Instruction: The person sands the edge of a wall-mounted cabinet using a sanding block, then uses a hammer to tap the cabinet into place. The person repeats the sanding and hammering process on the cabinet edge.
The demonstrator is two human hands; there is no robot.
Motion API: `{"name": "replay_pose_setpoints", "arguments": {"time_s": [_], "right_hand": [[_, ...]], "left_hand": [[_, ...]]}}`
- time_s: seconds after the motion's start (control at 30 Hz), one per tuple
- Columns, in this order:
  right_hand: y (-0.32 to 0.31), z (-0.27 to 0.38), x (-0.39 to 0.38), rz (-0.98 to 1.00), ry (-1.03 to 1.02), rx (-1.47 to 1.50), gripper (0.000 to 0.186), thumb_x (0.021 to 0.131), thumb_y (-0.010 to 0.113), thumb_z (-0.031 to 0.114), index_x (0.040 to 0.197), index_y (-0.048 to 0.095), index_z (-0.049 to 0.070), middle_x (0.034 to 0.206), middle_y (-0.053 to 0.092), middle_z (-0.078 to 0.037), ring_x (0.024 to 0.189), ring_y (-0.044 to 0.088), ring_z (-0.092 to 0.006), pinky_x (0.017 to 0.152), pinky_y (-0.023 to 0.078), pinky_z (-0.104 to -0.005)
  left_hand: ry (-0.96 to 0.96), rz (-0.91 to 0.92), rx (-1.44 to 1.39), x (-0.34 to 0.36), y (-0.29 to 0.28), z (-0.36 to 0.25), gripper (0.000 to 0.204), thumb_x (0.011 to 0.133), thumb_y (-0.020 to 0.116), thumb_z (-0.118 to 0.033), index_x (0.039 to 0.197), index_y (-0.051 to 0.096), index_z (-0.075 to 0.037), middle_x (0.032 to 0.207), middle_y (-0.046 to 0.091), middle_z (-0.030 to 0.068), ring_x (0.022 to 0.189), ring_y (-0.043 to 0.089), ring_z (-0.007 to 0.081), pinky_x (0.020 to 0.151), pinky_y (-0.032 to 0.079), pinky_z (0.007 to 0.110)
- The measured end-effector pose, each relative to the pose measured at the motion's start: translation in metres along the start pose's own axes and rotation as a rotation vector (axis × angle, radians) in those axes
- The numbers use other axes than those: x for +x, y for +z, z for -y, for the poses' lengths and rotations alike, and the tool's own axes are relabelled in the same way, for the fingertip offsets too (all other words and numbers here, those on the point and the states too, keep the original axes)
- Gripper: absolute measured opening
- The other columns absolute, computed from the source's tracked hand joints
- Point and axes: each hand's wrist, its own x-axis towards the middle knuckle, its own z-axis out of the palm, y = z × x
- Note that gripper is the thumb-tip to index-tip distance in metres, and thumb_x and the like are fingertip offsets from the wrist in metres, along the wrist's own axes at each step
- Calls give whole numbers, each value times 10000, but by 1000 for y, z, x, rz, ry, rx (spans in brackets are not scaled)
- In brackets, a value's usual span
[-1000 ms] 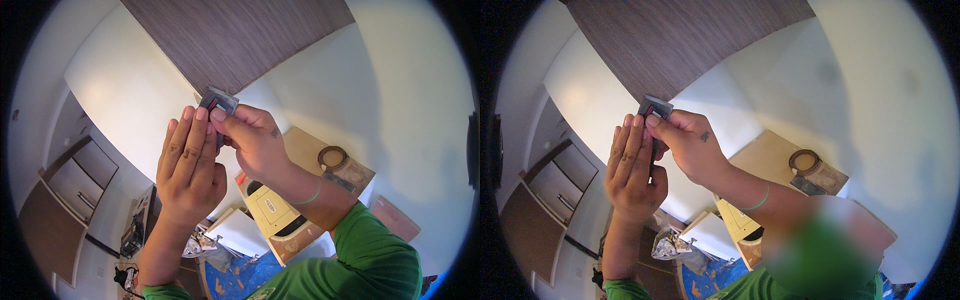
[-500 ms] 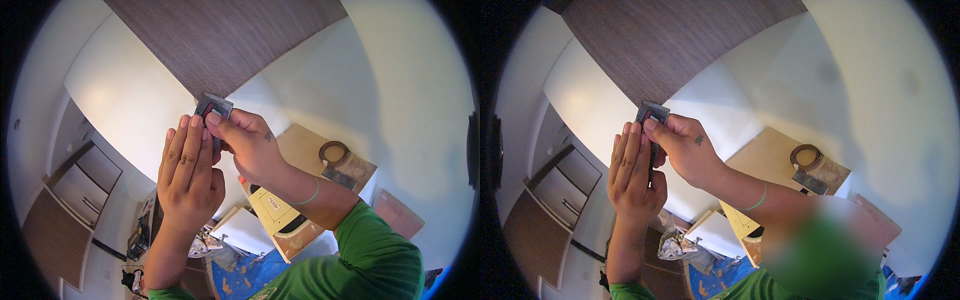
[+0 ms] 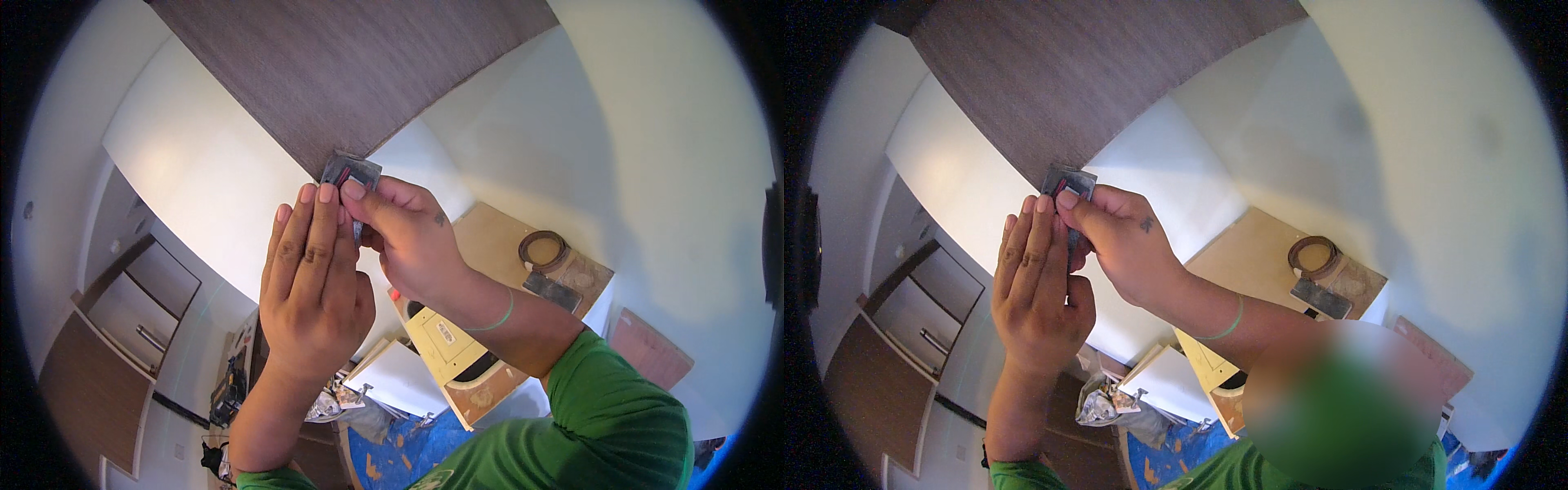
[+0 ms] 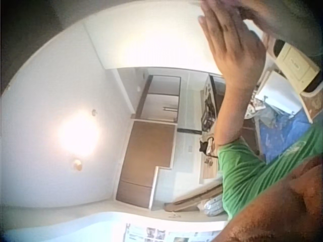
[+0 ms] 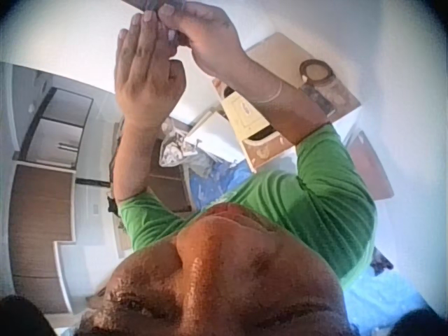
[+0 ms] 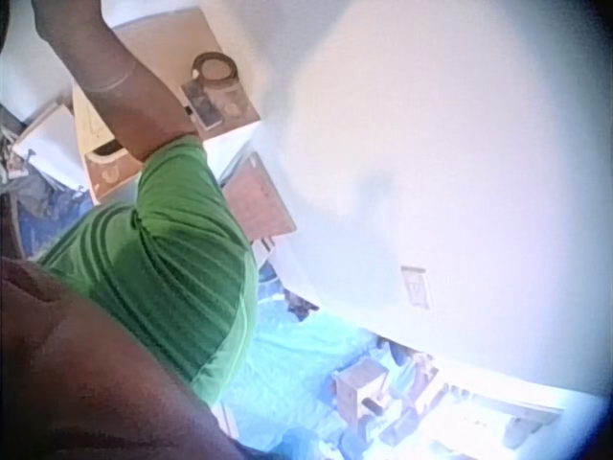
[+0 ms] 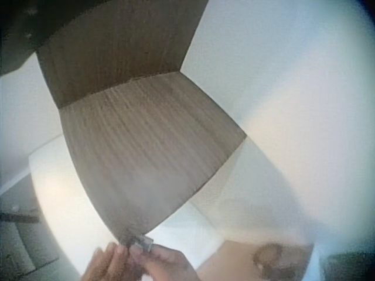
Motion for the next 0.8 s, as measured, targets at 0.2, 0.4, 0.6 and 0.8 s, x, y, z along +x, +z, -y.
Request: {"name": "replay_pose_setpoints", "arguments": {"time_s": [0.2, 0.4, 0.6, 0.8], "right_hand": [[-3, 1, 5, 13, -20, -62, 288, 997, 539, 250, 854, 625, 16, 742, 603, -14, 642, 540, -96, 582, 467, -259], [-6, 3, 4, 4, -50, -85, 280, 996, 542, 243, 846, 624, 20, 737, 603, -12, 651, 540, -87, 592, 461, -252], [-6, 7, 13, -25, -73, -2, 279, 993, 550, 253, 851, 636, 29, 746, 614, -7, 671, 549, -81, 603, 461, -244], [-15, 11, 19, -8, -80, -80, 323, 989, 559, 277, 793, 633, 30, 723, 612, -12, 661, 547, -84, 595, 455, -243]], "left_hand": [[-7, -32, -4, 0, 5, 2, 499, 639, 532, 78, 1123, 648, 90, 1304, 580, 211, 1261, 530, 350, 1075, 417, 482], [-7, -49, -18, 0, 9, -1, 551, 611, 521, 84, 1150, 639, 86, 1318, 572, 204, 1273, 520, 344, 1083, 413, 478], [1, -45, -25, 13, 13, 2, 524, 631, 539, 73, 1145, 641, 85, 1314, 574, 201, 1269, 524, 336, 1080, 411, 480], [0, -71, -9, 16, 22, 2, 585, 618, 523, 81, 1196, 619, 77, 1343, 558, 183, 1295, 502, 322, 1093, 399, 477]]}}
